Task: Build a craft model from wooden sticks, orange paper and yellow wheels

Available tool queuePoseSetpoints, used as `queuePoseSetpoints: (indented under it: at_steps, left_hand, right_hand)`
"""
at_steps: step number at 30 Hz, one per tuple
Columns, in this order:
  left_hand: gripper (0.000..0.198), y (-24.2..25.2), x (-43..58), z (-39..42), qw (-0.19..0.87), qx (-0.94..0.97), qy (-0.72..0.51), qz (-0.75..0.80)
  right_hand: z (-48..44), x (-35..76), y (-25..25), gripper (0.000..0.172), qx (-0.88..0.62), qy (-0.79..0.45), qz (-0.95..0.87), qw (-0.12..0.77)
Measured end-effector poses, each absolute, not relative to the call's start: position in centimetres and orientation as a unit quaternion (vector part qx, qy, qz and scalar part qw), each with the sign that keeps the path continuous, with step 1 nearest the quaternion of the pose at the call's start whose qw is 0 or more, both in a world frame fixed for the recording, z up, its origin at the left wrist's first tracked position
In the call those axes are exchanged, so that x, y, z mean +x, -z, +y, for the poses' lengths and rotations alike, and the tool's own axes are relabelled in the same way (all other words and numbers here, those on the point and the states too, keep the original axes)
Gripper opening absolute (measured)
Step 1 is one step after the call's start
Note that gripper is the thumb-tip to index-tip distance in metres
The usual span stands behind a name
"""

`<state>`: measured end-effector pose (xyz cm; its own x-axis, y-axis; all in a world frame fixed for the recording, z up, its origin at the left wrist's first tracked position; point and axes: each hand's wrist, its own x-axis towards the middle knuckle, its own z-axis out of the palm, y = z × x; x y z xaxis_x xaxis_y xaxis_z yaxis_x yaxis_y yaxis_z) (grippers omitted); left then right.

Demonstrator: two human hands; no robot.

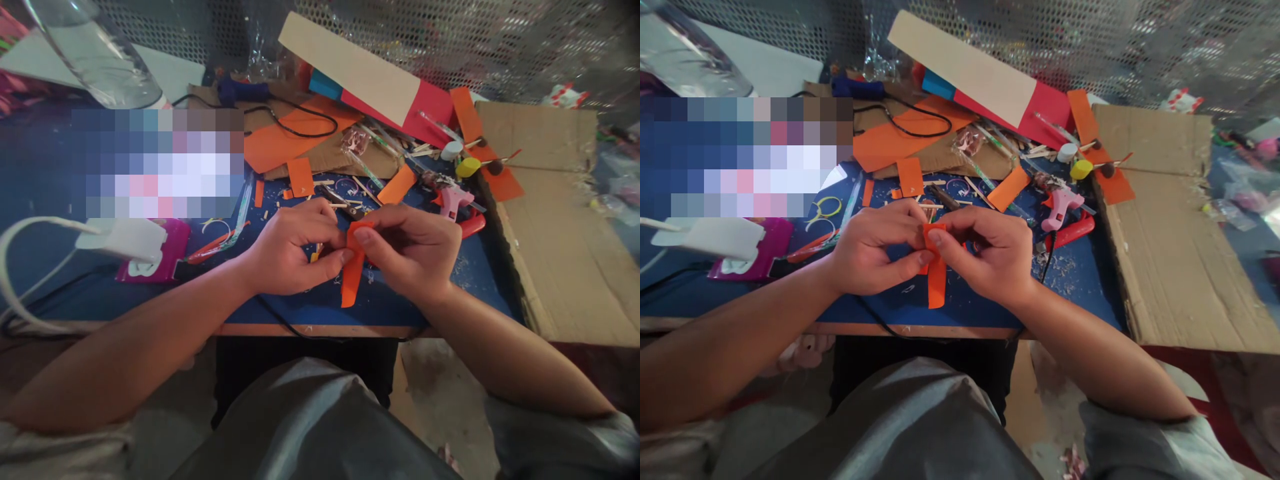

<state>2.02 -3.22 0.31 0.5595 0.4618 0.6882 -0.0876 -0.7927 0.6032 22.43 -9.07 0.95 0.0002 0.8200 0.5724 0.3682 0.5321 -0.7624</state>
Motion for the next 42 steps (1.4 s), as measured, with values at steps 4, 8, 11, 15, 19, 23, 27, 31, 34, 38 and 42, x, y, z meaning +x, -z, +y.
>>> queuePoseSetpoints:
  at_steps: [4, 8, 11, 15, 19, 23, 27, 31, 34, 38, 42]
  left_hand:
    - [0.019, -0.3, 2.1, -3.3, 0.300, 0.830, -0.456, 0.119]
    - [0.019, -0.3, 2.1, -3.3, 0.297, 0.832, -0.455, 0.113]
    - [0.017, -0.2, 2.1, -3.2, 0.296, 0.832, -0.456, 0.106]
    - [0.017, -0.1, 2.0, -3.2, 0.310, 0.832, -0.445, 0.112]
    - [0.015, 0.1, 2.0, -3.2, 0.309, 0.832, -0.448, 0.108]
    - [0.013, 0.2, 2.2, -3.2, 0.299, 0.828, -0.464, 0.098]
    - [0.016, -0.1, 2.1, -3.4, 0.290, 0.830, -0.465, 0.102]
    - [0.023, -0.5, 1.8, -3.4, 0.304, 0.831, -0.449, 0.122]
    - [0.028, -0.6, 1.7, -3.4, 0.323, 0.822, -0.446, 0.144]
    - [0.026, -0.4, 1.9, -3.4, 0.322, 0.812, -0.460, 0.160]
    - [0.022, -0.3, 2.1, -3.4, 0.313, 0.815, -0.466, 0.144]
  right_hand:
    - [-9.1, 22.5, -1.1, 0.025, -0.437, -0.214, -0.680, 0.549]
    - [-9.1, 22.5, -1.2, 0.024, -0.430, -0.213, -0.677, 0.558]
    - [-9.0, 22.5, -1.1, 0.022, -0.424, -0.239, -0.669, 0.561]
    - [-8.7, 22.7, -0.8, 0.025, -0.425, -0.298, -0.654, 0.550]
    - [-8.4, 22.8, -0.6, 0.027, -0.404, -0.341, -0.651, 0.545]
    - [-8.3, 22.7, -0.9, 0.027, -0.391, -0.351, -0.647, 0.552]
    - [-8.4, 22.4, -1.3, 0.033, -0.404, -0.357, -0.633, 0.556]
    - [-8.6, 22.1, -1.3, 0.038, -0.415, -0.360, -0.629, 0.551]
    - [-8.6, 22.0, -1.1, 0.035, -0.413, -0.347, -0.631, 0.557]
    - [-8.5, 21.7, -1.0, 0.037, -0.403, -0.345, -0.625, 0.573]
    - [-8.5, 21.7, -1.2, 0.045, -0.419, -0.352, -0.621, 0.561]
